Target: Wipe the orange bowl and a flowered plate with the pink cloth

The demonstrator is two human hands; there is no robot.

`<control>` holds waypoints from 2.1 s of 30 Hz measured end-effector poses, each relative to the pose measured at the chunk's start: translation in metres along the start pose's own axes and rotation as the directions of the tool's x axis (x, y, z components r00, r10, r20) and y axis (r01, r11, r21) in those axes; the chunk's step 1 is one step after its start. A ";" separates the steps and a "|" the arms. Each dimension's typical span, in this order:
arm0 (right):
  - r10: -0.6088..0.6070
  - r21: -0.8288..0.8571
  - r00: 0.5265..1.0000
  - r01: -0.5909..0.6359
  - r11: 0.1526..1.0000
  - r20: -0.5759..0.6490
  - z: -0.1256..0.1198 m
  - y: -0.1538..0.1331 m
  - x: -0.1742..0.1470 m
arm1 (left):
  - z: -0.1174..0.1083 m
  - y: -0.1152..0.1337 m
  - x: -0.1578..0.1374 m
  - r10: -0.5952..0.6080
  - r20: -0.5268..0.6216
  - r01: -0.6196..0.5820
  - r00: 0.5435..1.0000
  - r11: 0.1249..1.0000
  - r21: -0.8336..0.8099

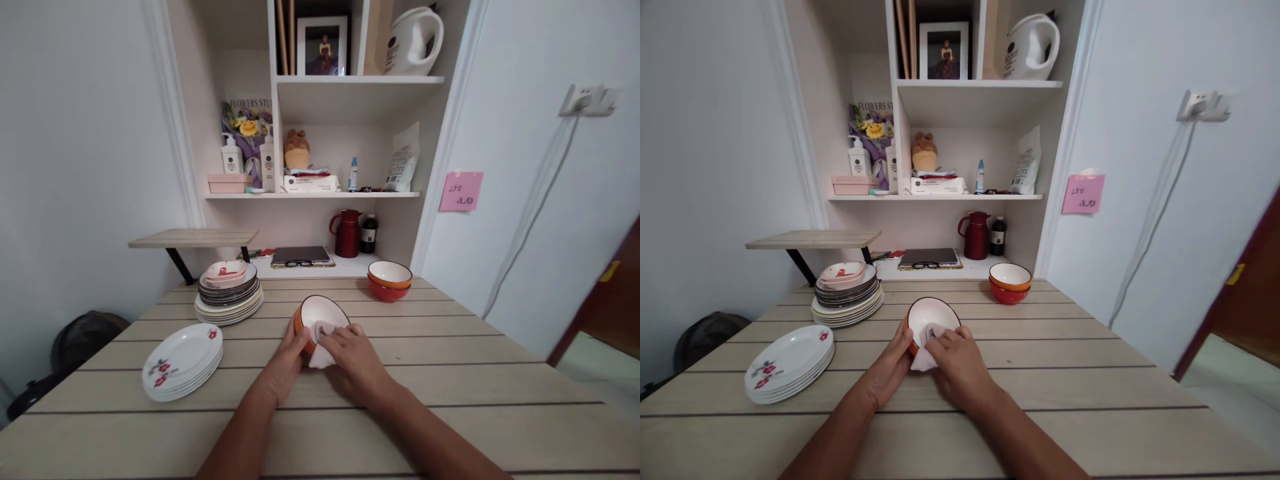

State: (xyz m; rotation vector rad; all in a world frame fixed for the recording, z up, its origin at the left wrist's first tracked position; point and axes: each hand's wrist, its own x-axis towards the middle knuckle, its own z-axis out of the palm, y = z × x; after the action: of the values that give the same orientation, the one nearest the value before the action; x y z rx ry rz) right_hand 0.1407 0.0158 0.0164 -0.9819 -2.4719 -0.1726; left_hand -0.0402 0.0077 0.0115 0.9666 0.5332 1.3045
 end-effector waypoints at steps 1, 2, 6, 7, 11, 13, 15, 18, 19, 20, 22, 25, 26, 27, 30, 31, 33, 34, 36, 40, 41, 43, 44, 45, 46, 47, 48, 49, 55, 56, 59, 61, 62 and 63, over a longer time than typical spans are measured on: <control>0.010 0.002 1.000 -0.010 1.000 -0.006 0.000 -0.001 0.000 | 0.001 0.001 0.000 0.004 -0.003 -0.004 1.000 1.000 0.011; 0.012 0.006 1.000 -0.012 1.000 -0.012 0.001 -0.001 0.000 | 0.002 0.001 -0.001 0.001 -0.008 -0.001 1.000 1.000 0.018; -0.006 0.016 1.000 0.007 1.000 -0.029 0.003 -0.005 -0.002 | 0.003 0.002 -0.003 -0.018 -0.028 0.019 0.999 1.000 0.023; -0.007 0.014 1.000 0.008 1.000 -0.027 0.003 -0.005 -0.002 | 0.003 0.002 -0.003 -0.020 -0.032 0.021 0.999 0.999 0.026; -0.029 0.003 1.000 0.029 1.000 0.005 0.004 -0.007 -0.001 | 0.004 0.001 -0.004 -0.008 -0.043 0.011 0.999 0.998 0.069; -0.068 0.021 0.998 0.067 0.998 0.010 0.005 -0.006 0.000 | 0.004 0.002 -0.004 0.012 -0.030 -0.010 0.999 0.996 0.088; -0.101 0.053 0.995 0.101 0.994 0.003 0.004 -0.003 0.000 | 0.004 0.003 -0.004 0.028 -0.015 -0.026 1.000 0.995 0.099; -0.109 0.087 0.994 0.110 0.990 -0.009 0.000 0.007 -0.002 | 0.002 0.006 -0.004 0.031 0.001 -0.030 1.000 0.993 0.118; -0.100 0.088 0.995 0.101 0.991 -0.009 -0.003 0.011 -0.004 | 0.001 0.007 -0.004 0.028 0.004 -0.029 1.000 0.992 0.123; -0.090 0.085 0.996 0.090 0.992 -0.006 -0.005 0.014 -0.005 | -0.001 0.008 -0.004 0.026 0.007 -0.026 1.000 0.992 0.127; -0.072 0.074 0.997 0.072 0.995 -0.002 -0.011 0.020 -0.008 | -0.003 0.008 -0.004 0.021 0.004 -0.021 1.000 0.992 0.122; -0.086 0.066 0.996 0.087 0.994 -0.020 -0.015 0.019 -0.008 | -0.005 0.008 -0.002 -0.002 -0.016 0.003 1.000 0.997 0.078; -0.095 0.064 0.995 0.097 0.993 -0.028 -0.015 0.016 -0.007 | -0.006 0.008 -0.001 -0.017 -0.022 0.019 1.000 0.998 0.052; -0.105 0.058 0.994 0.106 0.993 -0.033 -0.013 0.012 -0.005 | -0.006 0.008 0.000 -0.034 -0.026 0.035 0.999 0.999 0.023; -0.128 0.024 0.992 0.128 0.991 -0.012 -0.007 0.002 -0.001 | -0.005 0.005 0.002 -0.035 -0.045 0.034 0.998 0.999 -0.035; -0.127 0.014 0.992 0.127 0.992 -0.003 -0.004 -0.001 0.000 | -0.004 0.003 0.002 -0.023 -0.058 0.022 0.998 0.999 -0.029; -0.113 0.004 0.994 0.113 0.994 -0.003 0.000 -0.003 0.000 | -0.002 0.001 0.001 -0.001 -0.089 0.003 0.996 1.000 0.023; -0.104 0.001 0.995 0.104 0.995 -0.008 0.001 -0.003 -0.001 | 0.000 0.000 0.000 0.003 -0.105 0.003 0.994 0.998 0.059; -0.095 -0.006 0.995 0.095 0.995 -0.021 0.003 -0.001 -0.002 | 0.003 -0.002 -0.002 0.001 -0.124 0.013 0.992 0.993 0.117; -0.103 -0.020 0.994 0.103 0.995 -0.033 0.005 0.001 -0.003 | 0.009 -0.003 -0.003 0.019 -0.142 0.002 0.990 0.989 0.147; -0.110 -0.018 0.993 0.110 0.994 -0.035 0.005 0.000 -0.002 | 0.010 -0.003 -0.002 0.026 -0.152 -0.004 0.988 0.990 0.142; -0.124 -0.002 0.992 0.124 0.992 -0.039 0.003 -0.001 0.000 | 0.011 -0.003 -0.002 0.030 -0.176 -0.009 0.984 0.993 0.117; -0.124 0.012 0.991 0.125 0.992 -0.043 0.002 -0.001 0.001 | 0.010 -0.002 -0.002 0.023 -0.182 -0.005 0.983 0.995 0.101; -0.119 0.029 0.992 0.120 0.992 -0.046 0.000 -0.001 0.001 | 0.010 -0.002 -0.001 0.016 -0.182 0.000 0.983 0.996 0.087; -0.110 0.048 0.993 0.112 0.993 -0.046 -0.003 0.000 0.001 | 0.009 -0.001 -0.001 0.009 -0.173 0.005 0.985 0.997 0.078; -0.102 0.065 0.994 0.105 0.992 -0.043 -0.005 0.002 0.001 | 0.008 0.000 -0.001 0.005 -0.160 0.007 0.987 0.997 0.073; -0.095 0.077 0.995 0.097 0.992 -0.035 -0.007 0.004 0.000 | 0.007 0.001 -0.001 0.005 -0.143 0.005 0.990 0.997 0.071; -0.089 0.082 0.996 0.091 0.993 -0.024 -0.010 0.007 -0.002 | 0.006 0.003 -0.001 0.008 -0.128 0.001 0.992 0.998 0.070; -0.079 0.033 0.997 0.079 0.996 -0.001 -0.016 0.021 -0.007 | 0.002 0.005 0.000 -0.003 -0.108 0.010 0.994 0.998 0.064; -0.088 0.026 0.996 0.088 0.996 -0.001 -0.015 0.019 -0.006 | 0.002 0.005 0.000 -0.004 -0.118 0.011 0.993 0.999 0.052; -0.118 -0.005 0.993 0.118 0.993 0.004 -0.009 0.008 -0.002 | 0.002 0.004 0.002 -0.044 -0.139 0.044 0.989 0.999 -0.004; -0.127 -0.035 0.992 0.127 0.991 0.001 -0.004 0.001 0.000 | 0.004 0.003 0.002 -0.105 -0.138 0.102 0.985 0.994 -0.025; -0.129 -0.047 0.992 0.128 0.991 -0.002 -0.001 -0.002 0.001 | 0.005 0.003 0.002 -0.121 -0.141 0.119 0.983 0.993 -0.022; -0.125 -0.054 0.992 0.125 0.991 -0.005 0.001 -0.003 0.001 | 0.005 0.002 0.002 -0.118 -0.151 0.117 0.982 0.993 -0.012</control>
State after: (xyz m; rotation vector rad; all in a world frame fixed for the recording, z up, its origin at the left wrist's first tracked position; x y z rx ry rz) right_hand 0.1372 0.0143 0.0163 -0.8460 -2.5341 -0.2853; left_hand -0.0365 0.0079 0.0161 0.8251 0.6951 1.2779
